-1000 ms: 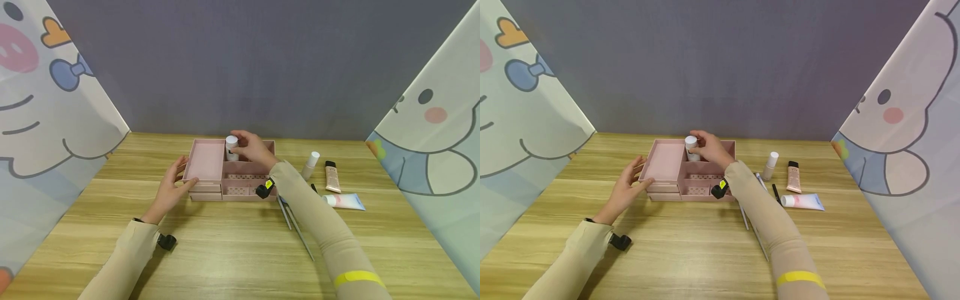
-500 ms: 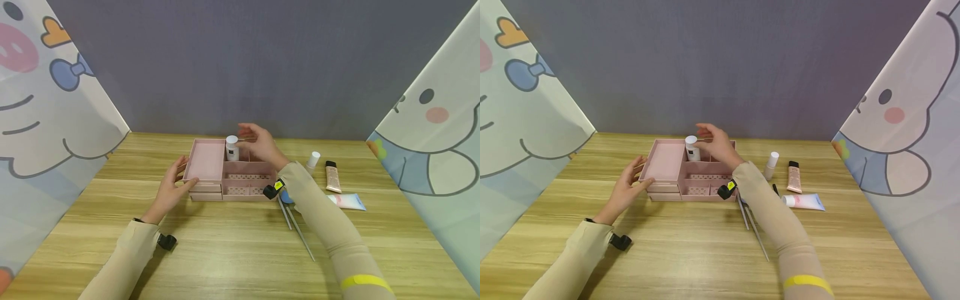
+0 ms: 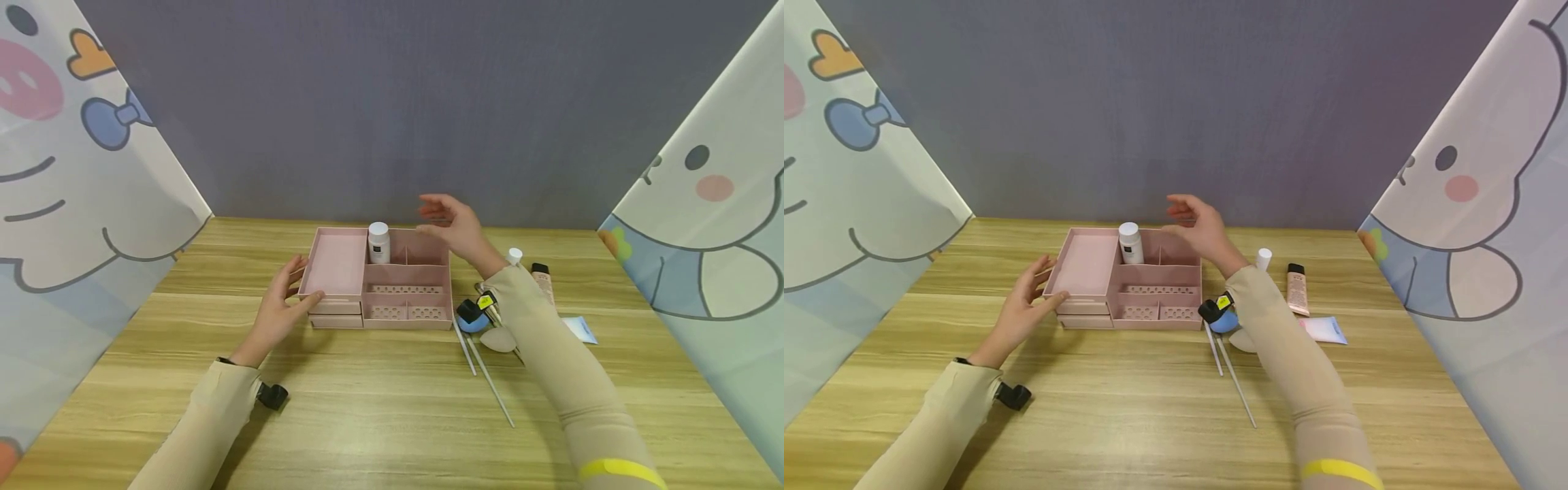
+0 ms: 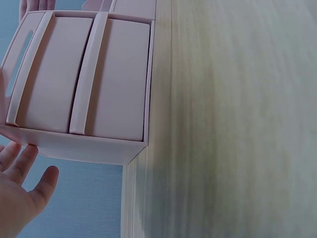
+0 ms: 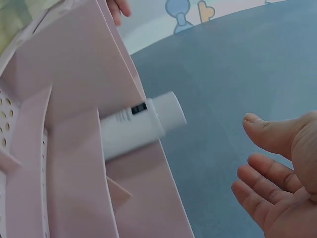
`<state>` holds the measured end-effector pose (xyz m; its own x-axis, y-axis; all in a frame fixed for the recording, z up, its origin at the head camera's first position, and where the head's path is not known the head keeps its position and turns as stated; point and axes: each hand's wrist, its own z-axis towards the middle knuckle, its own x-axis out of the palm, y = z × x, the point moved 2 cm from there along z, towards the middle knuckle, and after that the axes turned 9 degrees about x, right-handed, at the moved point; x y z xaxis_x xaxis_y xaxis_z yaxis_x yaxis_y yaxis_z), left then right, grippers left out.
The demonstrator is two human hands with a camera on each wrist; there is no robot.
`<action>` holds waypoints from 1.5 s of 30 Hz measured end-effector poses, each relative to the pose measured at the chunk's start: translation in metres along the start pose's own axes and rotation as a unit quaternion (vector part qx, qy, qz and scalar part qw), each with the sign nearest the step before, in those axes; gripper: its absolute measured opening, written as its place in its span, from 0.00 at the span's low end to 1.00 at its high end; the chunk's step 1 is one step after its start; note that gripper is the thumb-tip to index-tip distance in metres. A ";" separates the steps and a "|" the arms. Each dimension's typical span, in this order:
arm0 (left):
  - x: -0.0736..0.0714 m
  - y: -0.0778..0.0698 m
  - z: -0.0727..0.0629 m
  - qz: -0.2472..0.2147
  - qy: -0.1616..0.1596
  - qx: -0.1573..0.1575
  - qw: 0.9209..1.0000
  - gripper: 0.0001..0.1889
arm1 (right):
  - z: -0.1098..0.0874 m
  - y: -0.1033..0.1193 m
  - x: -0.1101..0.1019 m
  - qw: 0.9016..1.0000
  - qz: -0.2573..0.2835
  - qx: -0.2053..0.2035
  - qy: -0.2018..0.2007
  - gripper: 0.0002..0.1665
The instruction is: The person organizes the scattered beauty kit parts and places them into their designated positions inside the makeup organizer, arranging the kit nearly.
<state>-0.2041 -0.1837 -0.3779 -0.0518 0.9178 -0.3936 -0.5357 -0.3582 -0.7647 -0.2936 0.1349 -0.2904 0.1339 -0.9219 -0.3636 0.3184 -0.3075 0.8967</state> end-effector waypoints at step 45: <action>-0.001 0.002 -0.002 -0.014 0.012 -0.018 1.000 0.40 | -0.063 -0.051 -0.115 0.986 -0.123 0.098 -0.061 0.34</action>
<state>-0.2035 -0.1854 -0.3795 -0.0157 0.9234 -0.3835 -0.5058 -0.3382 -0.7936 -0.2663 0.2710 -0.3104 -0.0424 -0.8312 -0.5544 0.1373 -0.5545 0.8208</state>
